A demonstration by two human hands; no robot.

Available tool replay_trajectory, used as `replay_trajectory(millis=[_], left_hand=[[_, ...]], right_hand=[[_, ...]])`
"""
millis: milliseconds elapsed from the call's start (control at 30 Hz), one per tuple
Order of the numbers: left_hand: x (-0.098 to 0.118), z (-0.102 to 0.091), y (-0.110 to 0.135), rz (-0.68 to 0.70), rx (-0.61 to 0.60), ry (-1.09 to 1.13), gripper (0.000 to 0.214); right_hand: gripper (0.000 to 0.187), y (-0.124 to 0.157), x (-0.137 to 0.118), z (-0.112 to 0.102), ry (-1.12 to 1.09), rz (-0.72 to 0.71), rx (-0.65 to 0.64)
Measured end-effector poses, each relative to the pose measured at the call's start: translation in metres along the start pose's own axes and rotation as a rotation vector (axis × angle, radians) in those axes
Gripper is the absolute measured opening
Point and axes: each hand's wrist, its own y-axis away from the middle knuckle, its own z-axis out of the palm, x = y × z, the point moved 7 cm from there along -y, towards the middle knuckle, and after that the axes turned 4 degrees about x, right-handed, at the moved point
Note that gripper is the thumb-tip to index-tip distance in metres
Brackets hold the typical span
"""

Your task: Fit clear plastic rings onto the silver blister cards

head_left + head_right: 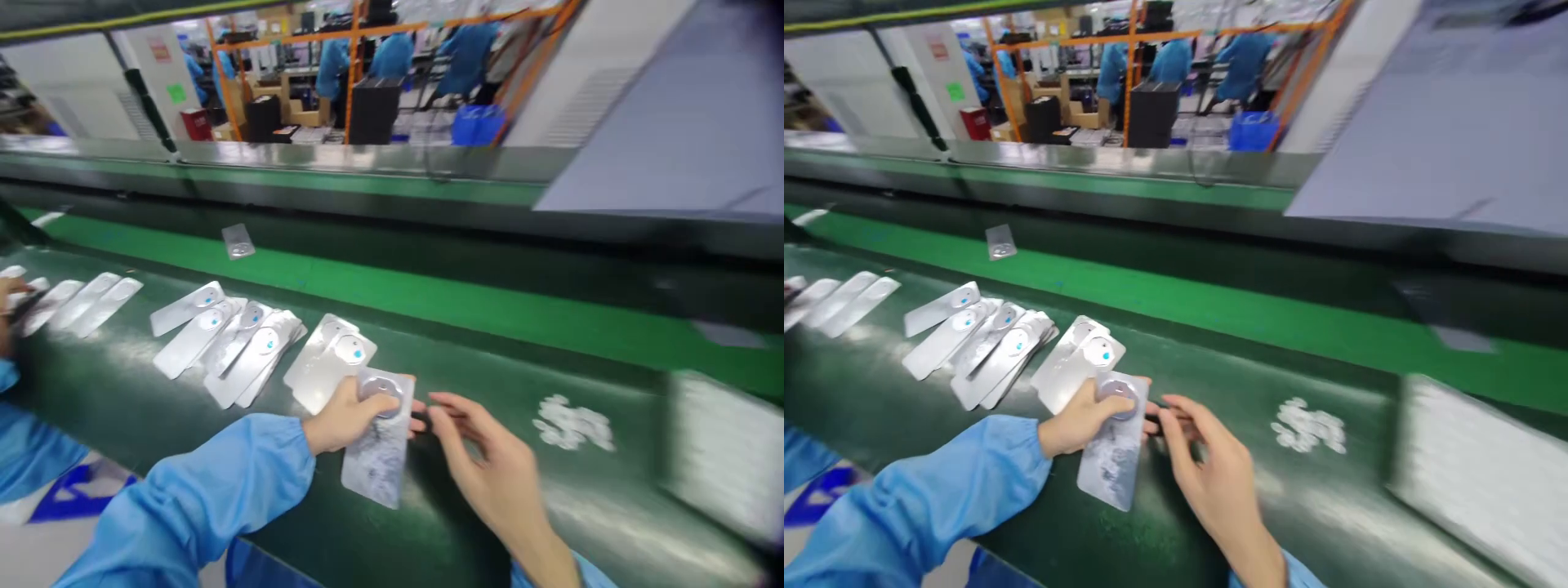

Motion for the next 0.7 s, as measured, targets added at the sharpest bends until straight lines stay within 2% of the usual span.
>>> replay_trajectory(millis=[33, 100, 167, 267, 367, 467, 700], left_hand=[[-0.001, 0.001, 0.000, 0.005, 0.002, -0.026, 0.054], [0.001, 0.000, 0.002, 0.069, 0.033, -0.138, 0.044], [0.007, 0.001, 0.006, 0.142, 0.062, -0.249, 0.039], [0.008, 0.001, 0.013, 0.114, 0.075, -0.267, 0.044], [0.005, -0.006, 0.013, 0.056, 0.092, -0.239, 0.043], [0.005, -0.009, 0.011, 0.063, 0.075, -0.269, 0.045], [0.008, 0.001, 0.014, 0.067, -0.019, -0.245, 0.044]], right_hand=[[0.017, 0.001, -0.007, -0.003, 0.053, -0.112, 0.043], [0.019, 0.006, -0.017, 0.002, 0.103, -0.281, 0.035], [0.028, 0.010, -0.022, 0.008, 0.119, -0.345, -0.001], [0.033, 0.013, -0.022, 0.012, 0.139, -0.314, -0.022], [0.029, 0.012, -0.018, 0.011, 0.173, -0.260, -0.007], [0.026, 0.011, -0.017, 0.010, 0.209, -0.255, 0.007], [0.020, 0.011, -0.022, 0.012, 0.208, -0.256, 0.011]])
